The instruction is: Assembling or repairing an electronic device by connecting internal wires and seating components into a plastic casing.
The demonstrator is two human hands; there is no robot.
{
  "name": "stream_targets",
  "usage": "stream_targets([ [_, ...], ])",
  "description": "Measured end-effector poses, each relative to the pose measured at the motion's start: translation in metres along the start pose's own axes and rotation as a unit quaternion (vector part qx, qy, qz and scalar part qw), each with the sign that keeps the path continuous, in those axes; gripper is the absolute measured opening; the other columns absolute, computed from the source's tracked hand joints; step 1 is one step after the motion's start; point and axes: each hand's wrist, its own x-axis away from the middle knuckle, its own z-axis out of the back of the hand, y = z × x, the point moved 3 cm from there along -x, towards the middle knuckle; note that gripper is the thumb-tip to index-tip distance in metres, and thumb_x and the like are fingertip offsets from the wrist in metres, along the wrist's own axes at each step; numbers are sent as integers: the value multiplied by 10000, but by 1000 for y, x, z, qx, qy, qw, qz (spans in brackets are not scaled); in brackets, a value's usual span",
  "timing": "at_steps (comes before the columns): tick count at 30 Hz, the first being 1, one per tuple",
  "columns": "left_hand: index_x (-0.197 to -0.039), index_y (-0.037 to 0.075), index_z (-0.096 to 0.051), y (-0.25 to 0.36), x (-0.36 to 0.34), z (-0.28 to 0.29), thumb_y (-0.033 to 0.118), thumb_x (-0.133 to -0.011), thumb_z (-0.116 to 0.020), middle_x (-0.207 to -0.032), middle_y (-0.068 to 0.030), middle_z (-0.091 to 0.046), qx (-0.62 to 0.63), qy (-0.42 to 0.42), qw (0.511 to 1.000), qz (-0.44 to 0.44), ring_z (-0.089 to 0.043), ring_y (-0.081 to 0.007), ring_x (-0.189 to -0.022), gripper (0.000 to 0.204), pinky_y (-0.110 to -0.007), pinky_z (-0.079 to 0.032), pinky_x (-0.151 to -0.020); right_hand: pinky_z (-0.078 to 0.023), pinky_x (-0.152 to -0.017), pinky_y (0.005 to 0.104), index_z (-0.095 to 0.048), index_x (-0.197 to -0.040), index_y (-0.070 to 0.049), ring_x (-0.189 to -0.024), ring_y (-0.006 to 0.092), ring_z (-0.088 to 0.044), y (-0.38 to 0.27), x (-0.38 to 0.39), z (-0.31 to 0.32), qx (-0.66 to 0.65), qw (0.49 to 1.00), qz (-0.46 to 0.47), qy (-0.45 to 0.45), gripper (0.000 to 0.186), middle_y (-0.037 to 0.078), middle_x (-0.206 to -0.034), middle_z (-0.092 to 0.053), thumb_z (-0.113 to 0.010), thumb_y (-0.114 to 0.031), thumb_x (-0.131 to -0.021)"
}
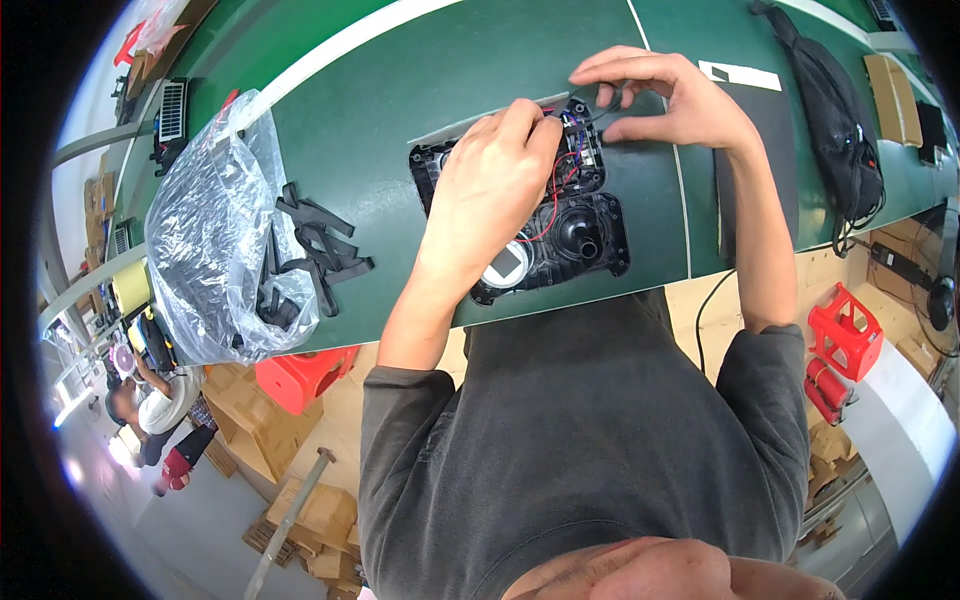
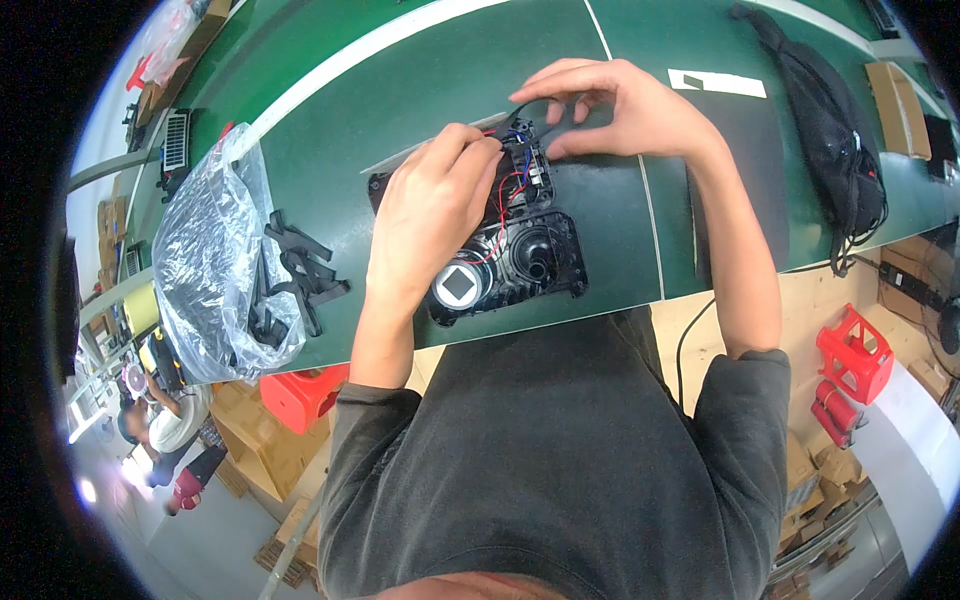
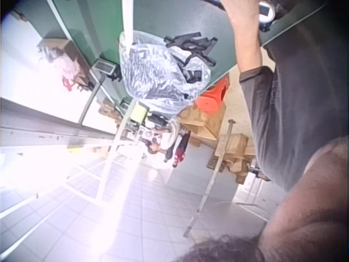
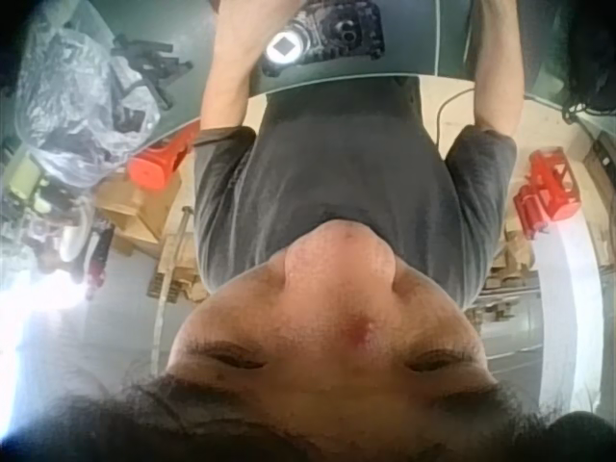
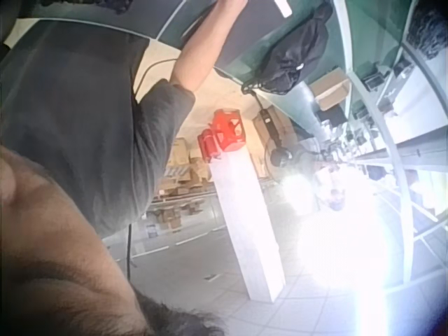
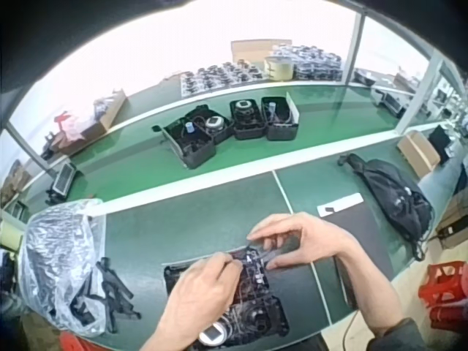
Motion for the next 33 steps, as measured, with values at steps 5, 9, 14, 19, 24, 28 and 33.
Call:
stream_targets([
  [5, -997, -10, -673, 3, -2, 1, 10, -841, -683, -980, -133, -608, -15, 14, 1000, -10, -704, -305, -893, 158, -417, -579, -844, -530, -774, 284, -815, -1137, -84, -855, 137, -657, 14, -7, -1, 42, 999, -22, -15, 224, 44, -1041, -777, -821, -124, -917],
  [9, -1011, -15, -676, 4, -2, 0, 13, -829, -691, -996, -130, -618, -19, 19, 1000, -2, -702, -297, -885, 185, -404, -577, -838, -537, -794, 300, -796, -1093, -41, -871, 178, -677, 22, -8, -6, 32, 999, -13, 4, 164, 66, -1012, -765, -789, -122, -950],
  [14, -1016, -18, -683, 4, -1, -2, 8, -826, -694, -1014, -125, -627, -23, 30, 999, -6, -700, -287, -883, 192, -397, -574, -829, -549, -827, 321, -763, -1097, -9, -903, 220, -697, 21, -3, -12, 40, 999, -1, 27, 167, 99, -1005, -743, -762, -118, -971],
  [19, -1004, -20, -686, 4, 0, -3, 3, -828, -696, -1034, -124, -624, -19, 42, 999, -11, -696, -279, -892, 177, -395, -572, -824, -550, -879, 330, -714, -1084, 27, -958, 238, -691, 20, 3, -26, 69, 994, 26, 80, 118, 101, -1035, -727, -724, -27, -979],
  [24, -1014, -23, -694, 2, 1, -7, 2, -831, -700, -1050, -124, -625, -13, 40, 999, -9, -696, -279, -905, 185, -396, -573, -828, -557, -888, 336, -707, -1093, 34, -973, 258, -706, 23, 10, -31, 120, 983, 37, 134, 127, 111, -1033, -725, -717, -29, -983],
  [28, -1041, -25, -697, 2, 2, -7, 3, -835, -701, -1066, -121, -625, -5, 55, 998, -14, -698, -281, -911, 207, -398, -573, -831, -545, -841, 323, -724, -1086, 25, -925, 236, -691, 22, 9, -25, 94, 987, 53, 117, 126, 101, -1006, -724, -728, -37, -977],
  [33, -1218, 33, -737, 1, 4, -11, 61, -912, -765, -1115, -103, -643, 3, 42, 999, -20, -692, -275, -852, 309, -414, -574, -759, -496, -749, 290, -763, -1079, -10, -842, 142, -628, 24, 7, 5, 85, 995, -52, 33, 133, 48, -943, -724, -768, -69, -960],
])
